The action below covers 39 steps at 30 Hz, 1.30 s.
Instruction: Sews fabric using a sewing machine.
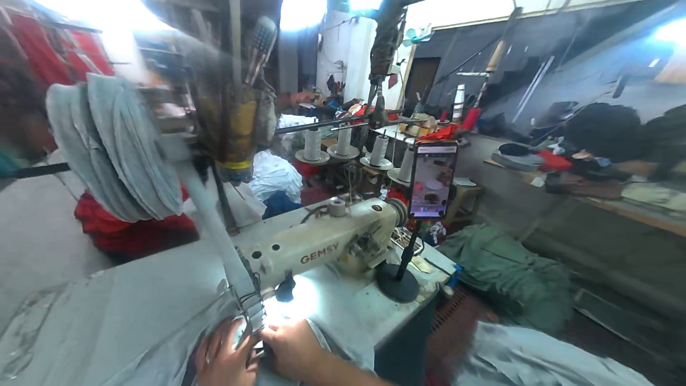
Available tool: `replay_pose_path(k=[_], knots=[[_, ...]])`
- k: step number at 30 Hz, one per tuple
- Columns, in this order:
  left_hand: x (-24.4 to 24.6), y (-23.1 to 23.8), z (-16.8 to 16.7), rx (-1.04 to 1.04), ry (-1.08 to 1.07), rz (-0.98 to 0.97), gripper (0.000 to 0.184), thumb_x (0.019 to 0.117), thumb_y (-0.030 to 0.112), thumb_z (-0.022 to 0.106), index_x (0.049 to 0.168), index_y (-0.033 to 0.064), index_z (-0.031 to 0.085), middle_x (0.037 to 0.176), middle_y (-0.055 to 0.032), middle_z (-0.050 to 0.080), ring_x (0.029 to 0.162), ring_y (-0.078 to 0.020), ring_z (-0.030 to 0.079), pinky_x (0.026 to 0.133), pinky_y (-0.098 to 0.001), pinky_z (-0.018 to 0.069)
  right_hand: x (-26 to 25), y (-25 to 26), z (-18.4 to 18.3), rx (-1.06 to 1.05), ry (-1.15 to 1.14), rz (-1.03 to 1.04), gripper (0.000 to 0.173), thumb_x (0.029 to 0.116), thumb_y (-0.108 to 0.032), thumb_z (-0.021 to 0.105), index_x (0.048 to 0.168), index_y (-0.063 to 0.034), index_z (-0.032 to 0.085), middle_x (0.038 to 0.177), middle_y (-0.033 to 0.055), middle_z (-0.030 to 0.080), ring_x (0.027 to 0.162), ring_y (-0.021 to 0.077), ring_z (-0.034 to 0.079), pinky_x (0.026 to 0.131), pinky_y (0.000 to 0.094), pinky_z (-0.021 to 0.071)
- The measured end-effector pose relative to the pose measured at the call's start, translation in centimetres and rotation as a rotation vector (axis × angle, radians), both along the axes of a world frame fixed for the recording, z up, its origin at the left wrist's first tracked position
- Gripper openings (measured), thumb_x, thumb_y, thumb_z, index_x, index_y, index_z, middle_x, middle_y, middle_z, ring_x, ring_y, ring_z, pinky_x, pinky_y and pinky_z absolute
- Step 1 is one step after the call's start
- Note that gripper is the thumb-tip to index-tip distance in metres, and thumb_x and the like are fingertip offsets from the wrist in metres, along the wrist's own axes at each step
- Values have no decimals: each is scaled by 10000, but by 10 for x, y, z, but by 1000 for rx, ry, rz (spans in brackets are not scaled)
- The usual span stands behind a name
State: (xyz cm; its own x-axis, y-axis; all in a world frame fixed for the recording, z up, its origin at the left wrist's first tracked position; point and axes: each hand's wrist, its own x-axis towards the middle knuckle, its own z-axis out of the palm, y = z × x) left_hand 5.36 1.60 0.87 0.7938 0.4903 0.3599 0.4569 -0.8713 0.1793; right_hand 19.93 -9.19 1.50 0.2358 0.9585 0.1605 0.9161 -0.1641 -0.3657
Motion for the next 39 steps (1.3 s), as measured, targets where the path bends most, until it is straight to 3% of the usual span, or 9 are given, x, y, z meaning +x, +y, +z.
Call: replay_pose_path(k=[3, 6, 9, 16, 21, 27, 31, 36, 39], knots=[[15, -28, 10, -66, 0, 247, 336, 746, 169, 823, 1081, 191, 806, 1245, -182, 658, 1183, -426, 585, 964, -663, 404, 2, -2, -6, 36, -22, 3, 256, 955, -211, 645, 1190, -125, 694, 960, 107, 736, 848, 311, 730, 661, 545, 573], [15, -36, 8, -155, 32, 328, 360, 904, 187, 688, 1252, 100, 715, 1263, -225, 640, 1176, -446, 594, 945, -673, 415, 7, -10, -8, 102, 5, 68, 319, 907, -178, 694, 1225, -191, 707, 971, 85, 739, 818, 294, 723, 655, 536, 572], [13, -29, -4, -35, -51, 267, 338, 1010, 259, 496, 1172, 101, 747, 1166, -207, 690, 1086, -426, 647, 896, -647, 450, 4, -14, -12, 130, 3, 15, 344, 899, -146, 678, 1223, -254, 726, 938, 68, 735, 793, 276, 718, 646, 525, 568], [10, -19, -17, 24, -117, 150, 323, 953, 276, 528, 1099, 176, 798, 1052, -173, 689, 975, -401, 651, 852, -625, 450, -3, -11, -7, 114, -61, -52, 363, 882, -124, 657, 1221, -237, 723, 889, 45, 744, 759, 255, 724, 607, 500, 564], [4, 43, -22, -34, -138, -143, 227, 874, 256, 663, 1023, 144, 794, 1081, -140, 683, 1042, -383, 637, 869, -607, 493, -22, 6, -7, 65, -156, -144, 136, 902, -166, 652, 997, -86, 706, 807, 84, 693, 675, 265, 701, 520, 480, 553], [27, 100, -14, 10, -201, -234, 434, 903, 531, 520, 948, 199, 796, 1105, -130, 702, 1091, -375, 643, 891, -608, 507, -44, 10, 21, -77, -132, -184, 187, 989, -124, 550, 1041, -28, 701, 881, 149, 710, 748, 313, 726, 565, 499, 575], [29, 88, -1, -11, -208, -106, 260, 875, 332, 642, 940, 130, 791, 1137, -179, 689, 1128, -427, 621, 927, -658, 458, -39, 8, 23, -174, -21, -153, 227, 982, -141, 562, 1154, -41, 671, 965, 157, 720, 849, 335, 728, 658, 535, 577], [6, 38, -14, -351, -466, -56, 211, 935, 208, 641, 1041, 53, 738, 994, -94, 727, 842, -164, 716, 757, -353, 622, -27, 2, 14, -170, 48, -71, 269, 911, -152, 662, 1167, -73, 668, 1018, 153, 713, 887, 350, 716, 694, 567, 574], [6, 43, -14, -291, -369, -69, 290, 978, 331, 602, 1089, 111, 755, 1067, -66, 741, 1009, -194, 710, 904, -418, 590, -7, 0, 1, -21, -50, 2, 276, 918, -190, 660, 1186, -147, 706, 1074, 72, 741, 936, 261, 736, 735, 511, 607]])
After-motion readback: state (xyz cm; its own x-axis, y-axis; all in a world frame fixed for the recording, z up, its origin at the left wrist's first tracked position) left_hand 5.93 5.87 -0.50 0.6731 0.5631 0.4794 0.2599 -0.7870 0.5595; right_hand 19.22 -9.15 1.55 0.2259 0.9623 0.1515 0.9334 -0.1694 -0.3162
